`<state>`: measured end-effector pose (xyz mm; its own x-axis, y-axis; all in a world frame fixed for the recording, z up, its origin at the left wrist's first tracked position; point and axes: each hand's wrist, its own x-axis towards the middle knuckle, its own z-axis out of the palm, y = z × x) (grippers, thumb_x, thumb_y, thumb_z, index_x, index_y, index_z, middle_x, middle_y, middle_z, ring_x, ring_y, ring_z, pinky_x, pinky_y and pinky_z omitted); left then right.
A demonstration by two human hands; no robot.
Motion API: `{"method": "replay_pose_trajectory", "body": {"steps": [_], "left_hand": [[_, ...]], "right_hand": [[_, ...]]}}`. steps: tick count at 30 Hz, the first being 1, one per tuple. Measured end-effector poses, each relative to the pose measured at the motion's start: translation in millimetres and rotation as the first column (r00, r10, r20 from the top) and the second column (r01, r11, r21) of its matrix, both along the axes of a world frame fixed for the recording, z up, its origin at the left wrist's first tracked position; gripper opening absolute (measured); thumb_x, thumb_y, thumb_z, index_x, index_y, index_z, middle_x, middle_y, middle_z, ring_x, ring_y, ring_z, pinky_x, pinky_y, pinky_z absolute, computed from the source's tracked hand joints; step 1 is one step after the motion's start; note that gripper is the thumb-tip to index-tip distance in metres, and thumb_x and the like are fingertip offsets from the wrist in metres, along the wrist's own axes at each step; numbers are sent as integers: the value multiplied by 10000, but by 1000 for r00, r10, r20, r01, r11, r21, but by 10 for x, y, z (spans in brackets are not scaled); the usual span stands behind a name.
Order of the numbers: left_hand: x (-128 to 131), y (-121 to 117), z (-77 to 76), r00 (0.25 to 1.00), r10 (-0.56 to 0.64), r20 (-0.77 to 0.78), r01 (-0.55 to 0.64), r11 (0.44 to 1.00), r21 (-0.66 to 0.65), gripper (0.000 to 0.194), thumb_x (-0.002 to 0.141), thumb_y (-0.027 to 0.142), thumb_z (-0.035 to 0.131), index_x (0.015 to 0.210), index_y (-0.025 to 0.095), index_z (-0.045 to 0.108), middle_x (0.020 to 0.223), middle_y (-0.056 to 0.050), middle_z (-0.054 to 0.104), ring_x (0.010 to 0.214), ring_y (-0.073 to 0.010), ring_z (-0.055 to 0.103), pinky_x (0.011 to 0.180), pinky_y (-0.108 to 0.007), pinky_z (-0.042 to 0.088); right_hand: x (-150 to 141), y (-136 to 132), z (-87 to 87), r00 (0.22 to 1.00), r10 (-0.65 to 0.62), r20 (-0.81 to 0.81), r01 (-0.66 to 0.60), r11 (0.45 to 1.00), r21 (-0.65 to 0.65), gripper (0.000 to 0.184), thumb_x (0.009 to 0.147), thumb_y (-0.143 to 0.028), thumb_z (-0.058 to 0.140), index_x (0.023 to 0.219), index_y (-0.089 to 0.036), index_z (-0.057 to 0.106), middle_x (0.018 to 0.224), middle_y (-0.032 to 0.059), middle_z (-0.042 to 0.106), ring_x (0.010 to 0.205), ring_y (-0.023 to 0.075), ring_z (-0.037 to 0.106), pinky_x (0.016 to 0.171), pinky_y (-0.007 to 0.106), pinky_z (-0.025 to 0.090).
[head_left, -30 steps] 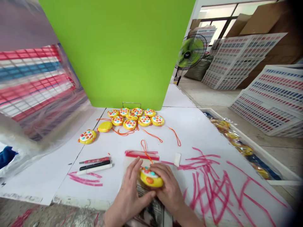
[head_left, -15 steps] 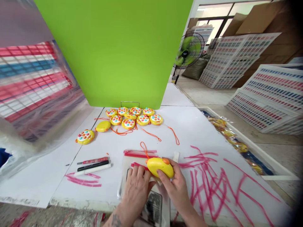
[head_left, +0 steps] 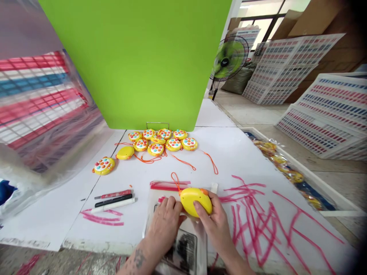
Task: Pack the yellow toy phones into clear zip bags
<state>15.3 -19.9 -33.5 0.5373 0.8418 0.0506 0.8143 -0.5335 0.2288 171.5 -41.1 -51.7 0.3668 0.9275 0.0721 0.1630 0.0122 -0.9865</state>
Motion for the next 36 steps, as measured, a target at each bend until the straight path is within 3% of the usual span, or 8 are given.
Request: {"method": "replay_pose_trajectory", "body": {"steps": [8, 14, 18, 23, 25, 27, 30, 36], "left_hand": [[50, 14, -46, 1000, -9, -28, 12, 995, 103, 111, 832, 203, 620, 911, 175, 547, 884, -53, 556, 830, -261, 498, 767, -452, 456], [-10, -11, -133, 985, -80, 150, 67, 994, 91, 82, 876, 96, 508, 868, 177, 503, 880, -38, 574, 821, -220, 499, 825, -430, 428], [-56, -18, -138, 946, -32, 324, 22, 999, 32, 96, 876, 96, 508, 906, 181, 474, 840, -32, 589, 798, -209, 524, 791, -395, 445], [-90, -23, -51, 890, 53, 453, -8, 995, -100, 513, 856, 196, 589, 1287, 180, 310, 890, -32, 617, 829, -216, 550, 806, -401, 452], [-90, -16, -27, 905, 21, 425, 21, 995, -94, 438, 870, 235, 571, 1257, 181, 372, 901, -45, 620, 832, -225, 545, 817, -420, 443], [-86, -4, -19, 923, -13, 384, 43, 996, -72, 204, 882, 239, 541, 1072, 175, 508, 885, -56, 616, 831, -232, 536, 812, -423, 437], [-75, 6, -18, 942, -28, 335, 48, 998, -51, 73, 890, 219, 513, 870, 174, 567, 865, -63, 612, 837, -234, 530, 799, -410, 431], [-64, -10, 33, 943, -87, 322, 93, 996, -4, 114, 895, 239, 517, 951, 201, 609, 872, -50, 624, 831, -221, 533, 800, -395, 419]], "right_hand": [[8, 22, 12, 1000, -6, 15, 6, 1000, -21, 433, 767, -458, 621, 1077, -172, 520, 976, 82, 632, 847, 201, 611, 699, 293, 545], [-6, 15, -2, 1000, -20, -18, 20, 1000, 22, 456, 779, -427, 616, 1154, -193, 504, 1121, 91, 595, 988, 215, 590, 792, 308, 533], [0, -6, -8, 993, 44, -111, -36, 997, 72, 573, 811, -392, 591, 1328, -240, 397, 1283, 83, 503, 1120, 209, 535, 888, 308, 499], [44, -19, -9, 959, 138, -248, -111, 987, 120, 477, 822, -364, 593, 1265, -255, 453, 1195, 68, 562, 1028, 195, 578, 859, 298, 506], [57, -18, -18, 946, 171, -275, -141, 982, 124, 432, 817, -360, 603, 1215, -251, 476, 1119, 60, 594, 977, 189, 589, 830, 296, 513], [61, -15, -30, 935, 188, -301, -160, 980, 116, 408, 814, -365, 606, 1182, -240, 483, 1056, 59, 608, 913, 186, 598, 775, 297, 525], [54, -6, -29, 938, 145, -314, -117, 987, 107, 391, 806, -371, 616, 1145, -226, 487, 1008, 56, 608, 854, 179, 598, 716, 293, 529], [54, 33, 36, 952, -91, -292, 120, 989, 85, 400, 791, -410, 619, 1103, -203, 478, 979, 74, 623, 825, 198, 616, 683, 324, 527]]}}
